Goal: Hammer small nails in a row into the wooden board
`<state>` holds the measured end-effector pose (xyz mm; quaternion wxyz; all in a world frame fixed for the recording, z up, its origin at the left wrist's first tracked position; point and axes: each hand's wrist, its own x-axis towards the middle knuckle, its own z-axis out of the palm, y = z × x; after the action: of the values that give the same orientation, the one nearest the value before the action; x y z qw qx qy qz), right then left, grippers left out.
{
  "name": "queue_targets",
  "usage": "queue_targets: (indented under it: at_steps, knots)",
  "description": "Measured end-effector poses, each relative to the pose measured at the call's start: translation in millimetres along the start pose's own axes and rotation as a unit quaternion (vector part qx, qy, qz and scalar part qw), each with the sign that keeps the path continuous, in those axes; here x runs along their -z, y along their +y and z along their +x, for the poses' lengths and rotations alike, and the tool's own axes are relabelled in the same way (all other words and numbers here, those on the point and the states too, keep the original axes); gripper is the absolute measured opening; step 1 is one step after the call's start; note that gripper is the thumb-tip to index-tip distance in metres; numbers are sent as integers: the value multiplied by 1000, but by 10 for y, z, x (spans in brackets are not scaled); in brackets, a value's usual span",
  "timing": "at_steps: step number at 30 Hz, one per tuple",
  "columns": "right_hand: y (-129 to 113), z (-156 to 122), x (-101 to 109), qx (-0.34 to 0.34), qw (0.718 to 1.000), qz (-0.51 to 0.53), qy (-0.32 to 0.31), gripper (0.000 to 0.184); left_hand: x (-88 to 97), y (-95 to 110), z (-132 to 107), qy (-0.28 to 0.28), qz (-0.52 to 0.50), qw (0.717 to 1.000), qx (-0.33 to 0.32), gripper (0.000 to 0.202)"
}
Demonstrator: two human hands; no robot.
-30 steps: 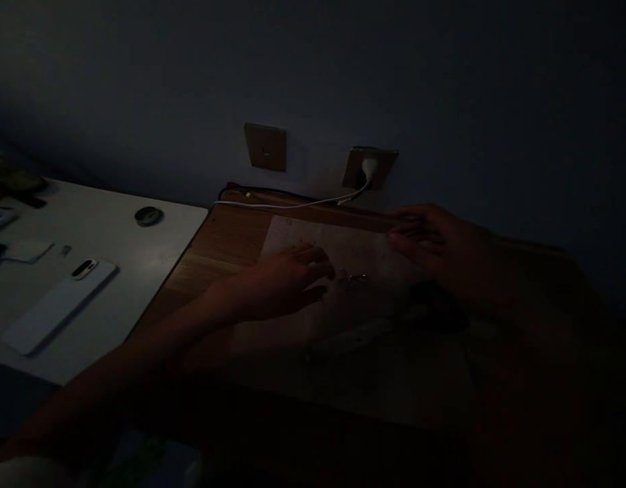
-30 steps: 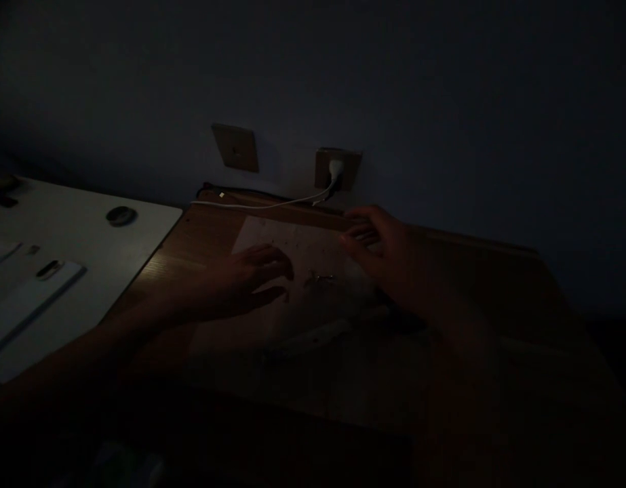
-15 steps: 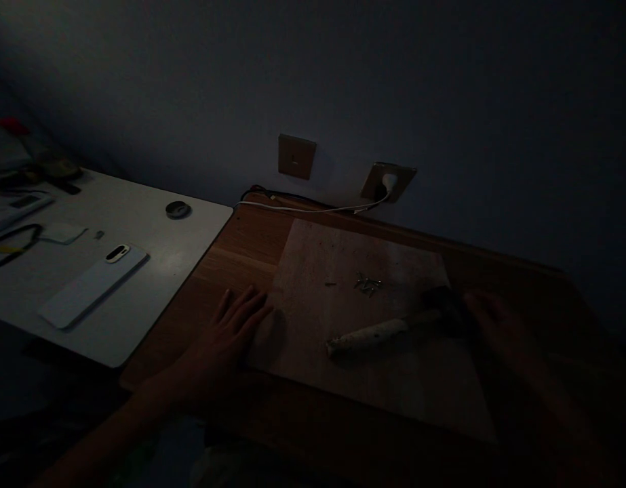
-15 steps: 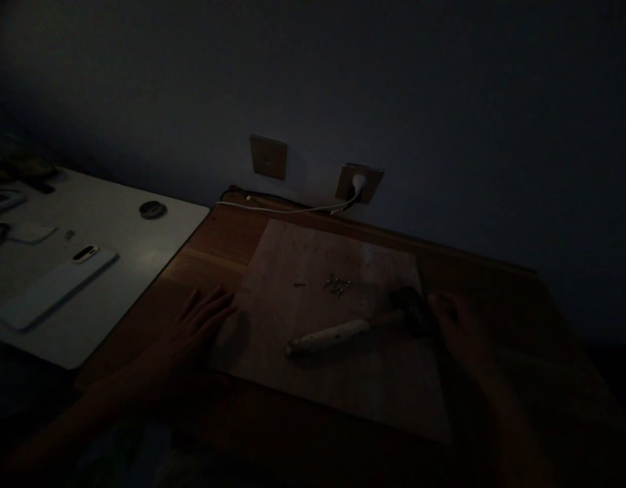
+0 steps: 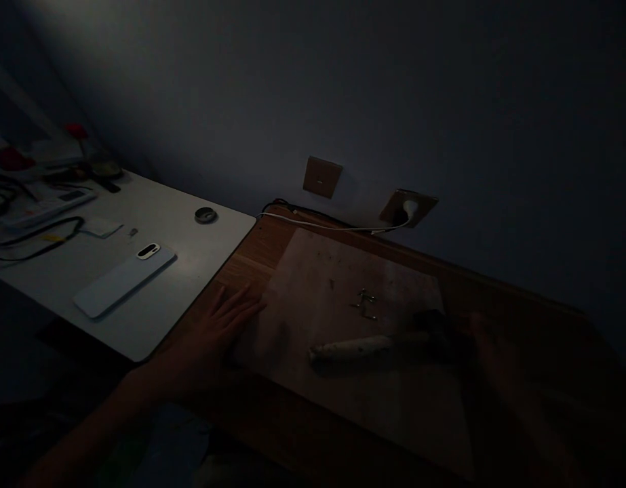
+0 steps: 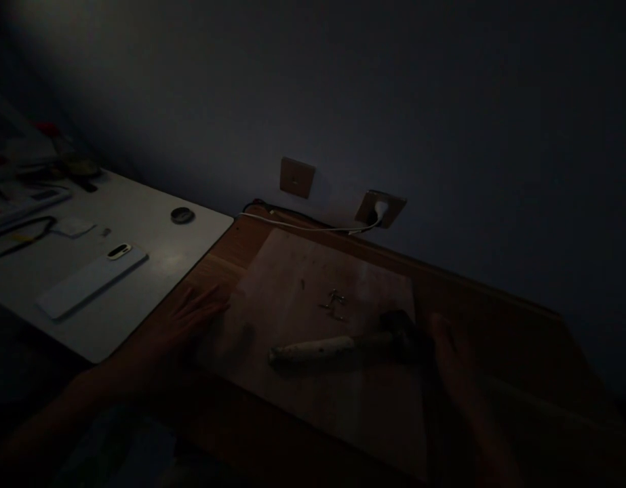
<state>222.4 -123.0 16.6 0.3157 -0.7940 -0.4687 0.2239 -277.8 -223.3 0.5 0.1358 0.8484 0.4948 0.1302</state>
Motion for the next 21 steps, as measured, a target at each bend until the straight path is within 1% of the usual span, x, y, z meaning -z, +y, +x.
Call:
queue_targets:
  at_steps: [3, 5, 7, 9, 12, 15, 18, 21]
  knots:
    - [-269, -181, -227, 52, 997, 35, -48, 56, 184, -181, -141, 12, 38, 999, 32, 102]
    - [-387, -252, -365, 80, 992, 60, -82, 55, 266, -263, -204, 16, 56, 997, 59, 104]
    - [-447, -281, -464, 99, 986, 75, -114, 55, 305, -319, -247, 21, 73, 994, 79, 102]
    - [-471, -285, -524, 107, 981, 82, -136, 55, 304, -373, -284, 28, 86, 992, 94, 96]
    - [-505, -298, -566, 111, 981, 84, -136, 52, 265, -504, -356, 30, 86, 989, 113, 94]
    - [-593, -367, -576, 111, 982, 93, -123, 49, 247, -697, -454, 21, 66, 989, 133, 96]
    - [-702, -466, -557, 101, 978, 107, -146, 50, 280, -881, -544, 16, 24, 987, 161, 89]
    - [-740, -523, -525, 93, 974, 119, -168, 52, 344, -955, -568, 13, -15, 982, 187, 88]
